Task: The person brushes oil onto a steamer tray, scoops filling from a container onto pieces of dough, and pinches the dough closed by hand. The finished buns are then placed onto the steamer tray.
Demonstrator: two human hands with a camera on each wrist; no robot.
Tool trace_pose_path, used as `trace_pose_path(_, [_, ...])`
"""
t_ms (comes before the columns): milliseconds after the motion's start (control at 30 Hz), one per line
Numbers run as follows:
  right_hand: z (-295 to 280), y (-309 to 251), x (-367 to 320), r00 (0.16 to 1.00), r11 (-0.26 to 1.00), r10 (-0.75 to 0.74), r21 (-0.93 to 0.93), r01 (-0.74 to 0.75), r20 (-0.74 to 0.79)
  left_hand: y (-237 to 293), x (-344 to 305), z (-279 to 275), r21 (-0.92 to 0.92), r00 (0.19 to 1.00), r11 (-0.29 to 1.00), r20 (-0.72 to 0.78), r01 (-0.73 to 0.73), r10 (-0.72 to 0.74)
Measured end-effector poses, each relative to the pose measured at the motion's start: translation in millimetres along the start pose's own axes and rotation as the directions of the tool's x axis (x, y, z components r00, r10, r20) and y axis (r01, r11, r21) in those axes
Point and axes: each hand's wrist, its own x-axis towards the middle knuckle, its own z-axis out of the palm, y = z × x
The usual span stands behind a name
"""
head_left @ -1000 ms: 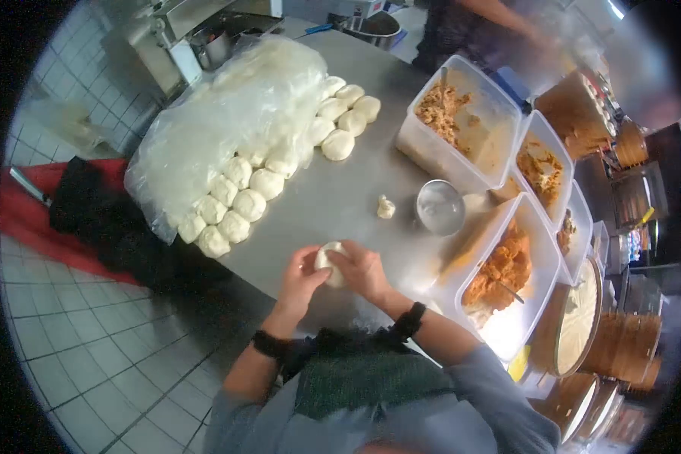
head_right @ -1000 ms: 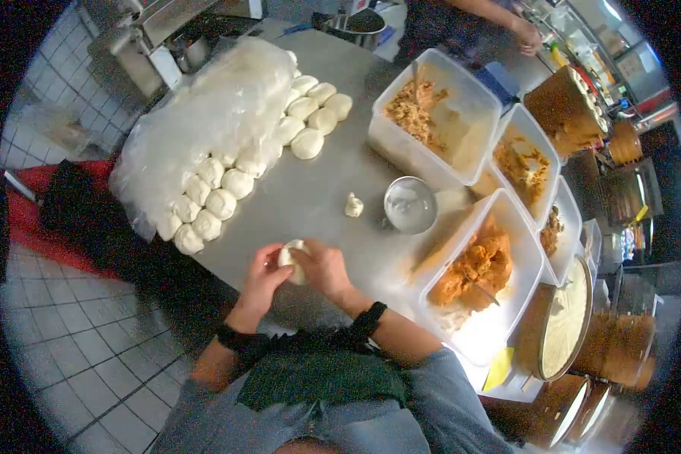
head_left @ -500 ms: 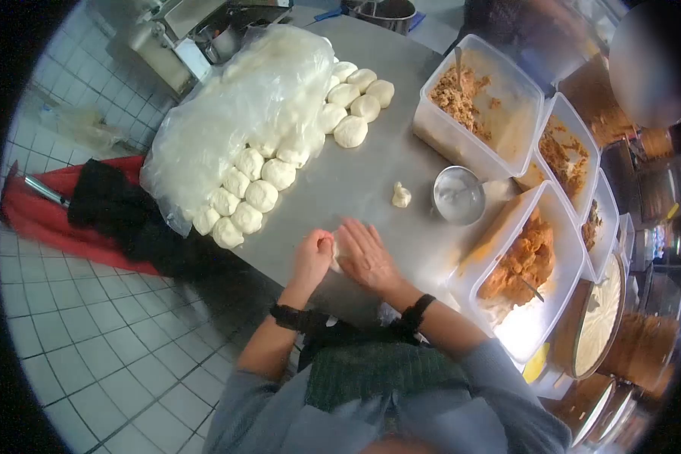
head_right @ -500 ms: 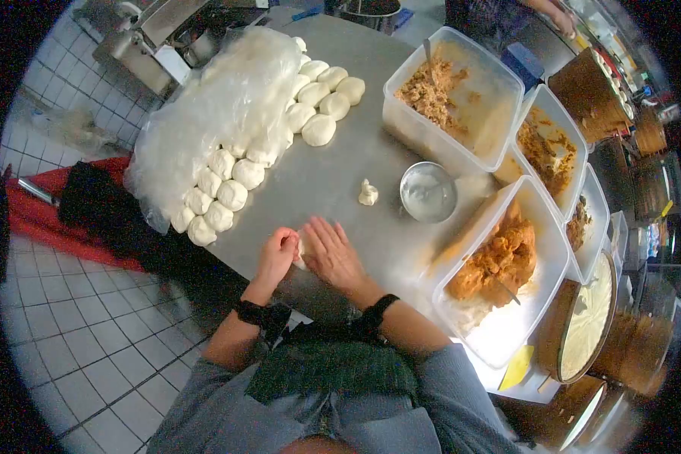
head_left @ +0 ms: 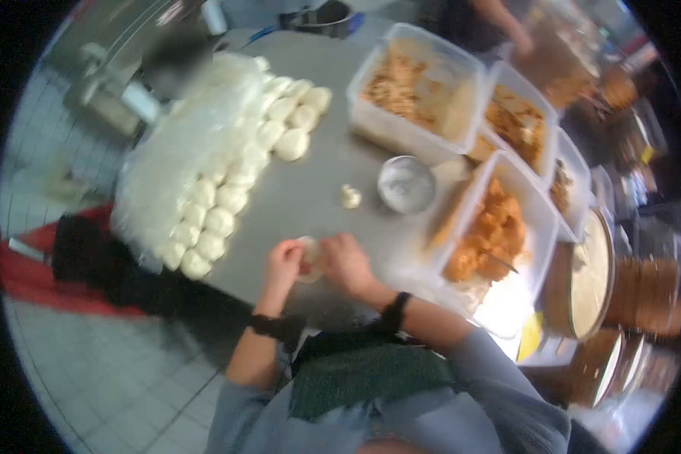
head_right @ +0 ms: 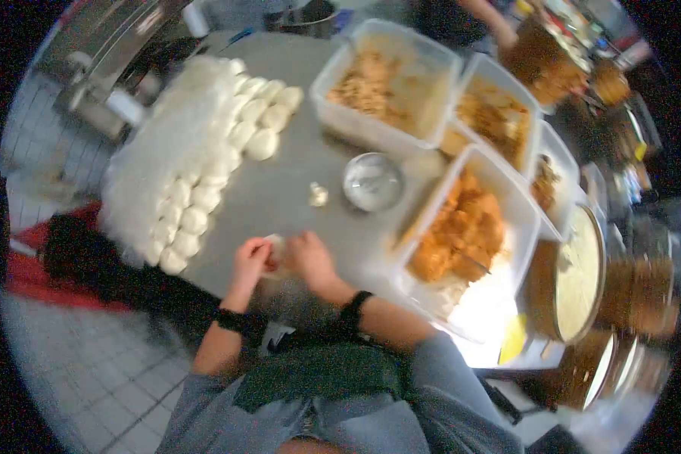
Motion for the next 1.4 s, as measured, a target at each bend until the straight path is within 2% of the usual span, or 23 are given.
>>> trace_pose_path(33, [15.9, 10.1, 7.2, 0.985, 0.976, -0.169, -0.135, 0.172, 0.028, 15.8, -4.1, -2.0, -0.071, 0.998, 0.997, 0.053, 0.036, -0.032])
trace_pose_path(67, [47.0, 24.4, 13.9, 0.977, 0.962, -0.207, -0.19, 0.195, -0.045, 28.8, -12.6, -9.8, -0.135, 0.992, 0.988, 0.107, 0.078, -0.064])
trace_pose_path(100, [34.3, 6.3, 16.8, 0.992, 0.998, -0.046, -0.035, 0.042, -0.116, 22.7, -11.6, -22.4, -0.228, 0.992, 0.972, 0.127, 0.049, -0.02])
trace_pose_path(167, [18.5, -3.4, 21.7, 0.995, 0.97, 0.044, 0.236, -0.063, 0.084, 12.7, -16.2, -44.0, -0.39, 0.998, 0.921, 0.05, -0.007, 0.029])
trace_pose_path(267, [-37.7, -39.8, 19.9, 0.998, 0.899, 0.043, 0.435, -0.054, 0.035, 8.1, -31.3, -47.8, -0.544, 0.997, 0.838, -0.078, -0.041, -0.002])
trace_pose_path(333, [-82.7, -61.4, 11.6, 0.984, 0.721, -0.131, 0.693, 0.013, 0.117, 25.8, -49.3, -32.6, -0.619, 0.992, 0.785, -0.115, -0.03, -0.053])
trace_pose_path(400, [-112.2, -61.8, 8.3, 0.972, 0.751, -0.171, 0.659, 0.025, 0.159, 69.3, -78.4, 10.1, -0.808, 0.968, 0.533, 0.23, 0.249, -0.103])
trace_pose_path(467, [-133.1, -51.8, -5.7, 0.959, 0.777, -0.204, 0.628, 0.037, 0.196, 58.7, -78.3, 23.0, -0.849, 0.954, 0.435, 0.27, 0.299, -0.127])
trace_pose_path(533, [-156.1, -35.2, -28.1, 0.972, 0.934, -0.235, 0.269, 0.235, -0.032, 51.1, -76.2, 32.3, -0.843, 0.884, 0.349, 0.462, 0.41, 0.078])
trace_pose_path(600, [-193.8, -14.6, -52.2, 0.961, 0.966, -0.207, 0.12, 0.231, -0.184, 42.8, -75.4, 38.5, -0.829, 0.902, 0.424, 0.427, 0.364, 0.06])
trace_pose_path(700, [-237.1, 34.1, -89.0, 0.952, 0.926, -0.109, -0.377, -0.008, -0.287, 38.9, -81.3, 47.0, -0.78, 0.94, 0.566, 0.34, 0.266, 0.027])
trace_pose_path(767, [-254.1, 65.2, -114.2, 0.966, 0.793, 0.03, -0.583, -0.18, -0.257, 50.3, -89.1, 55.9, -0.833, 0.68, 0.273, 0.552, 0.482, 0.483])
trace_pose_path(800, [-254.7, 79.4, -125.0, 0.965, 0.735, 0.133, -0.631, -0.248, -0.224, 60.3, -92.0, 64.5, -0.834, 0.682, 0.278, 0.55, 0.476, 0.483])
trace_pose_path(833, [-253.8, 92.4, -130.8, 0.966, 0.739, 0.128, -0.627, -0.244, -0.225, 74.3, -92.5, 78.3, -0.809, 0.595, 0.288, 0.576, 0.513, 0.56])
trace_pose_path(867, [-252.2, 105.1, -135.9, 0.961, 0.761, 0.266, -0.595, -0.261, -0.081, 84.7, -91.6, 91.5, -0.781, 0.5, 0.303, 0.595, 0.546, 0.63])
trace_pose_path(900, [-250.5, 116.3, -141.5, 0.92, 0.778, 0.386, -0.561, -0.283, 0.072, 87.1, -88.3, 102.1, -0.762, 0.499, 0.316, 0.621, 0.565, 0.605])
trace_pose_path(933, [-246.9, 125.3, -148.5, 0.923, 0.788, 0.379, -0.548, -0.281, 0.071, 91.4, -90.2, 111.7, -0.763, 0.502, 0.328, 0.624, 0.557, 0.598])
trace_pose_path(1000, [-241.5, 139.2, -158.7, 0.989, 0.849, 0.107, -0.509, -0.143, -0.1, 100.8, -95.7, 132.5, -0.835, 0.814, 0.396, 0.507, 0.383, 0.282])
trace_pose_path(1033, [-251.1, 135.4, -161.1, 0.99, 0.858, 0.099, -0.494, -0.138, -0.105, 106.0, -96.2, 142.5, -0.833, 0.819, 0.411, 0.502, 0.37, 0.28])
trace_pose_path(1100, [-278.5, 121.8, -171.5, 0.949, 0.819, 0.313, -0.494, -0.291, -0.04, 114.7, -94.7, 161.8, -0.826, 0.893, 0.487, 0.412, 0.283, 0.179])
trace_pose_path(1133, [-287.1, 121.8, -178.7, 0.95, 0.827, 0.31, -0.482, -0.29, -0.04, 117.3, -94.9, 171.3, -0.817, 0.923, 0.522, 0.36, 0.244, 0.132])
trace_pose_path(1233, [-300.0, 132.9, -192.5, 0.96, 0.809, 0.179, -0.523, -0.268, -0.215, 125.6, -102.8, 199.9, -0.69, 0.913, 0.7, 0.385, 0.184, 0.139])
trace_pose_path(1400, [-273.2, 164.7, -165.5, 0.947, 0.849, 0.316, -0.428, -0.311, -0.061, 120.8, -98.2, 242.7, -0.528, 0.883, 0.836, 0.452, 0.151, 0.126])
